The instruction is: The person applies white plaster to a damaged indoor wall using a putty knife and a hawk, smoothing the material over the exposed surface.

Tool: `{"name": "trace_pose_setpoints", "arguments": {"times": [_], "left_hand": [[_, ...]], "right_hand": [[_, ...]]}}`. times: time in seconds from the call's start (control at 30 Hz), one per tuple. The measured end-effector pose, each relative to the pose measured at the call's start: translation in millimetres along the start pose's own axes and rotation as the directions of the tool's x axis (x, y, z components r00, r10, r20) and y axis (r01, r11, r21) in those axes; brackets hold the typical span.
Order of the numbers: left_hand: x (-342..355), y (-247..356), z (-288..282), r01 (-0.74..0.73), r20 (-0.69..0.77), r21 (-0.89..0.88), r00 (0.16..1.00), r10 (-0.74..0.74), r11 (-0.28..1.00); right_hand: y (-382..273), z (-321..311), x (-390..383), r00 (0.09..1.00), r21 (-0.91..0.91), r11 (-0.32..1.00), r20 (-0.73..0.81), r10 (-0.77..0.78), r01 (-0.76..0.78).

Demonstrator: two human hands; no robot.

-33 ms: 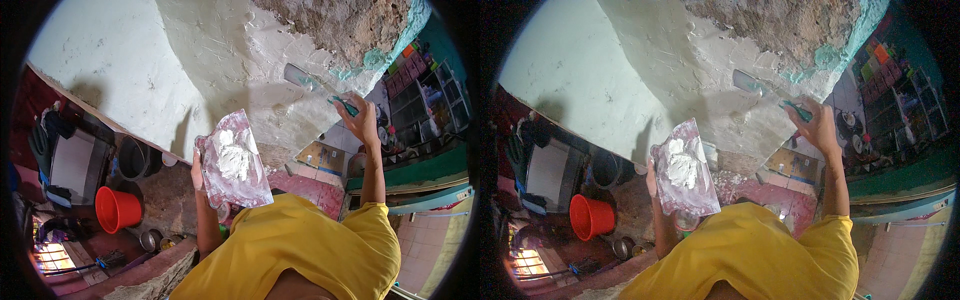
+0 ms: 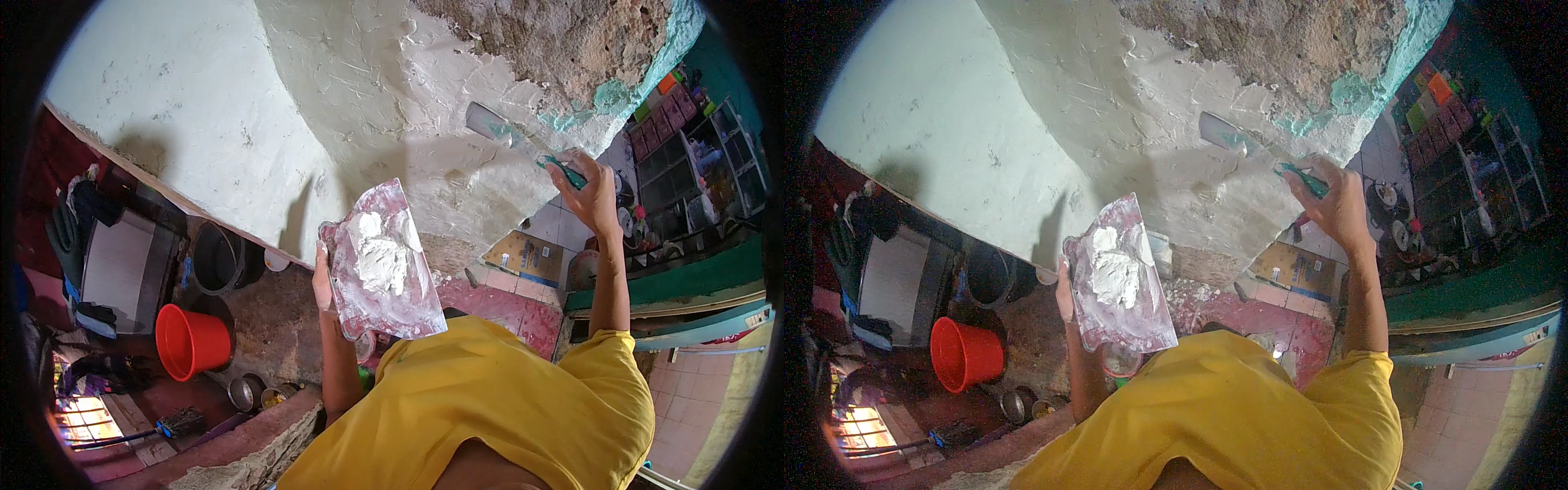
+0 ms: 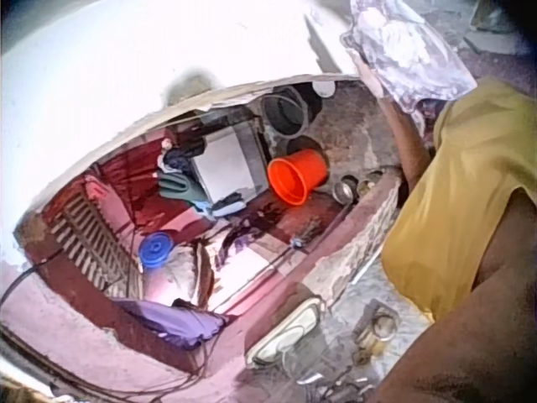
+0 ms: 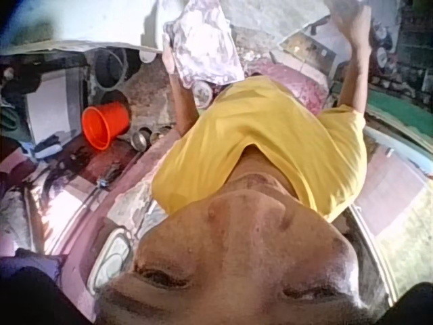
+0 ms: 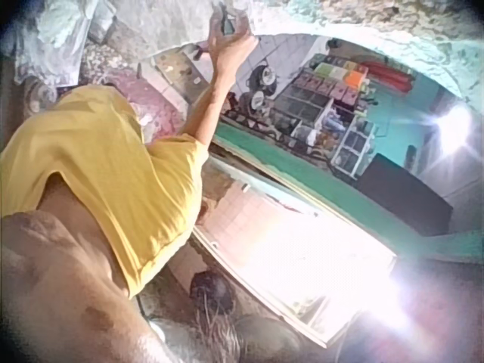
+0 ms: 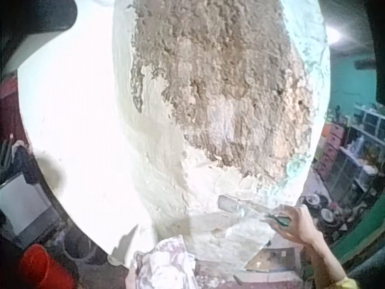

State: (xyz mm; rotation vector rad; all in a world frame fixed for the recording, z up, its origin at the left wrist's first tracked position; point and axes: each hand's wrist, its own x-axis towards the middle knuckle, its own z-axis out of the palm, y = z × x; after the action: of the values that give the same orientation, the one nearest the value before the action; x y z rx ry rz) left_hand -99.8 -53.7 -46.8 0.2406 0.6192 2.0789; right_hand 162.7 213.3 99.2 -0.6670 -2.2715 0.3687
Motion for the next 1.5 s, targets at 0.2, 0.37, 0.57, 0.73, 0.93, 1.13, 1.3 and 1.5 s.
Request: {"name": "trace_pose_setpoints", "arguments": {"times": [0.2,0.37,0.57,0.73,0.93,1.13,1.3,1.5], "left_hand": [[2,-1,-1,-0.024,0.018,0.036,1.0,0.023,0.999],[6,-6,-8,-0.055,-0.02,0.03,0.998,0.056,0.998],[7,-8,-4,-0.032,-0.081,0.057,0.996,0.036,0.998],[12,-9,18,0.115,0.021,-0.051,0.993,-0.114,0.992],[24,-34,41,0.115,0.045,0.028,0.992,-0.116,0.993],[28,-27,20,0.102,0.183,-0.113,0.98,-0.081,0.988],[24,-11,14,-0.004,-0.037,-0.041,0.999,0.003,0.999],[12,-14,38,-0.016,0.118,-0.038,0.993,0.021,0.999]], "right_hand": [[5,-22,-2,0.998,-0.057,0.997,-0.003,0.061,-0.061],[6,-52,-16,0.996,-0.12,0.989,-0.041,0.085,-0.089],[7,-81,-37,0.99,-0.24,0.97,-0.139,0.006,-0.039],[20,-81,-62,0.954,0.276,0.925,0.22,0.204,-0.262],[11,16,-43,0.688,0.524,0.681,0.725,-0.041,-0.512],[47,0,-35,0.631,0.441,0.727,0.776,-0.014,-0.527],[38,-42,-29,0.898,0.326,0.945,0.41,-0.158,0.018],[-44,-89,33,0.881,-0.125,0.925,0.372,-0.291,0.359]]}}
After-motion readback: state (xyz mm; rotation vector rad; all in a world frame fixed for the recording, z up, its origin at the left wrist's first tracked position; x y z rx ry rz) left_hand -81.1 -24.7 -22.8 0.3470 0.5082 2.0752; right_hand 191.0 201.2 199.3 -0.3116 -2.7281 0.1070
